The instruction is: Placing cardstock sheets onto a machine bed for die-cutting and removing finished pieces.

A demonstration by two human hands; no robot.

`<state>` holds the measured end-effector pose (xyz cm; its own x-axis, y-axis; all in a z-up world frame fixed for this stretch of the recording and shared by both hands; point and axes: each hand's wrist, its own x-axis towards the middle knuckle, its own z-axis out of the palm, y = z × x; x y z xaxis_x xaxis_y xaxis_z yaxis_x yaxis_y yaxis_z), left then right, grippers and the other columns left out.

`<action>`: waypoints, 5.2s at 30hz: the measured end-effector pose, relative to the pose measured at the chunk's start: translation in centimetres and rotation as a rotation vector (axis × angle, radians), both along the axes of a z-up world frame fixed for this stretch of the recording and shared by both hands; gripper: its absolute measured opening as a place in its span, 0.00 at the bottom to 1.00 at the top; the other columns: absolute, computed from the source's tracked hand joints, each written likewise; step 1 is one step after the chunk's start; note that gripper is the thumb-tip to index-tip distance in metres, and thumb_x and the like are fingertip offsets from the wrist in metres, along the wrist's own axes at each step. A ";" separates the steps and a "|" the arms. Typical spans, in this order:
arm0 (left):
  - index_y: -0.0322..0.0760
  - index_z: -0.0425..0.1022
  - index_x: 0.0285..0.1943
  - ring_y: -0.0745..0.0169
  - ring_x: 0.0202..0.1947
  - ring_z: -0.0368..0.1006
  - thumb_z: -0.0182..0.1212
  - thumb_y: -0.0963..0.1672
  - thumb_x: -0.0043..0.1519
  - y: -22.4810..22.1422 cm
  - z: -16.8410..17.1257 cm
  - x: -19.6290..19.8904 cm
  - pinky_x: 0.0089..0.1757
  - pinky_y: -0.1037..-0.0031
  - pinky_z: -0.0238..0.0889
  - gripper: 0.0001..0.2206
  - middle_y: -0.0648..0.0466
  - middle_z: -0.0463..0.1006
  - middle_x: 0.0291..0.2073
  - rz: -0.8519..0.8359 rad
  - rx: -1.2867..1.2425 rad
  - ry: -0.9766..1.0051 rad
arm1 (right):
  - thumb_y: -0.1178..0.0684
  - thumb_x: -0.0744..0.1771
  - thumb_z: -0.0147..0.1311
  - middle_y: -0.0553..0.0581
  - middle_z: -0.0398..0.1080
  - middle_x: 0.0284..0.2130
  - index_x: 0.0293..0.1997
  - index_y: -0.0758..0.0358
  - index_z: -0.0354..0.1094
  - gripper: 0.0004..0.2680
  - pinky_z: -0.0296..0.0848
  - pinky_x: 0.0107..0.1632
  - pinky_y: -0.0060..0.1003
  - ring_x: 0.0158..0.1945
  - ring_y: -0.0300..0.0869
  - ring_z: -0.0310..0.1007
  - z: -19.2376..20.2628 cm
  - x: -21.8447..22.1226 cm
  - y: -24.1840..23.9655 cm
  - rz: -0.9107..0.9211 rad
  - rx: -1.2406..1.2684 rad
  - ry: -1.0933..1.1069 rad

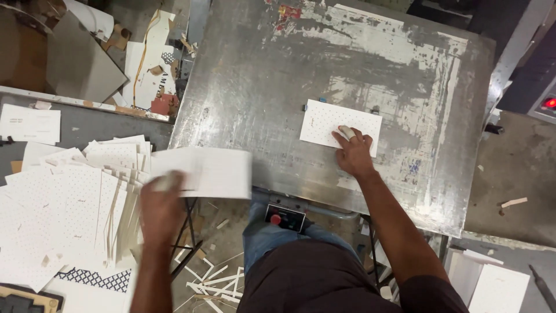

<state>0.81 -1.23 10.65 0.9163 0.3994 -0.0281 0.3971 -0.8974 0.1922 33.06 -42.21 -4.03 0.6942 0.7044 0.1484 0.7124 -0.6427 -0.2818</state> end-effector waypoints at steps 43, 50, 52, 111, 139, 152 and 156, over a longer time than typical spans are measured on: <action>0.43 0.76 0.64 0.37 0.34 0.71 0.63 0.42 0.63 -1.7 -11.0 -2.3 0.41 0.52 0.65 0.19 0.38 0.73 0.30 0.310 -0.297 -0.090 | 0.53 0.72 0.46 0.61 0.75 0.23 0.34 0.63 0.75 0.12 0.79 0.37 0.44 0.27 0.47 0.78 -6.6 -35.4 -53.3 -1.342 -0.741 0.022; 0.41 0.74 0.63 0.37 0.44 0.73 0.59 0.41 0.64 -1.4 -12.4 -1.8 0.48 0.56 0.68 0.17 0.37 0.77 0.42 0.152 -0.310 -0.197 | 0.39 0.66 0.60 0.64 0.79 0.37 0.44 0.60 0.81 0.15 0.76 0.45 0.54 0.43 0.55 0.80 4.2 -29.7 -40.4 -1.529 -0.719 0.332; 0.41 0.76 0.63 0.37 0.46 0.73 0.60 0.41 0.62 -1.3 -13.3 -1.9 0.47 0.58 0.69 0.19 0.37 0.76 0.48 0.247 -0.370 -0.111 | 0.42 0.66 0.59 0.63 0.78 0.42 0.49 0.59 0.80 0.14 0.75 0.46 0.51 0.45 0.55 0.78 2.7 -30.6 -41.0 -1.486 -0.765 0.195; 0.40 0.79 0.54 0.54 0.49 0.74 0.54 0.35 0.68 9.8 -3.4 -8.8 0.54 0.57 0.65 0.12 0.50 0.81 0.48 0.151 0.562 -0.277 | 0.43 0.63 0.58 0.64 0.65 0.64 0.68 0.58 0.63 0.25 0.51 0.60 0.61 0.69 0.55 0.55 0.1 1.1 -0.5 -0.027 -0.038 0.121; 0.45 0.71 0.74 0.32 0.50 0.68 0.64 0.45 0.69 5.7 -12.7 -10.9 0.51 0.42 0.63 0.22 0.29 0.74 0.47 0.722 -0.194 -0.033 | 0.29 0.50 0.66 0.78 0.61 0.61 0.62 0.75 0.65 0.42 0.64 0.46 0.86 0.64 0.76 0.59 -0.9 -25.7 -43.3 -1.513 -0.697 -0.110; 0.38 0.75 0.63 0.44 0.31 0.74 0.61 0.41 0.64 0.9 -9.9 -0.6 0.39 0.57 0.69 0.17 0.37 0.80 0.39 0.217 -0.294 -0.214 | 0.46 0.71 0.50 0.65 0.81 0.34 0.41 0.57 0.82 0.12 0.66 0.53 0.56 0.39 0.54 0.80 0.6 -28.3 -44.4 -1.616 -0.998 0.448; 0.37 0.75 0.64 0.43 0.32 0.75 0.61 0.42 0.64 0.3 -10.2 0.0 0.38 0.59 0.71 0.17 0.37 0.79 0.45 0.254 -0.365 -0.172 | 0.36 0.72 0.48 0.64 0.77 0.36 0.45 0.57 0.80 0.17 0.68 0.48 0.52 0.42 0.55 0.76 -1.8 -30.3 -45.1 -1.546 -0.799 0.279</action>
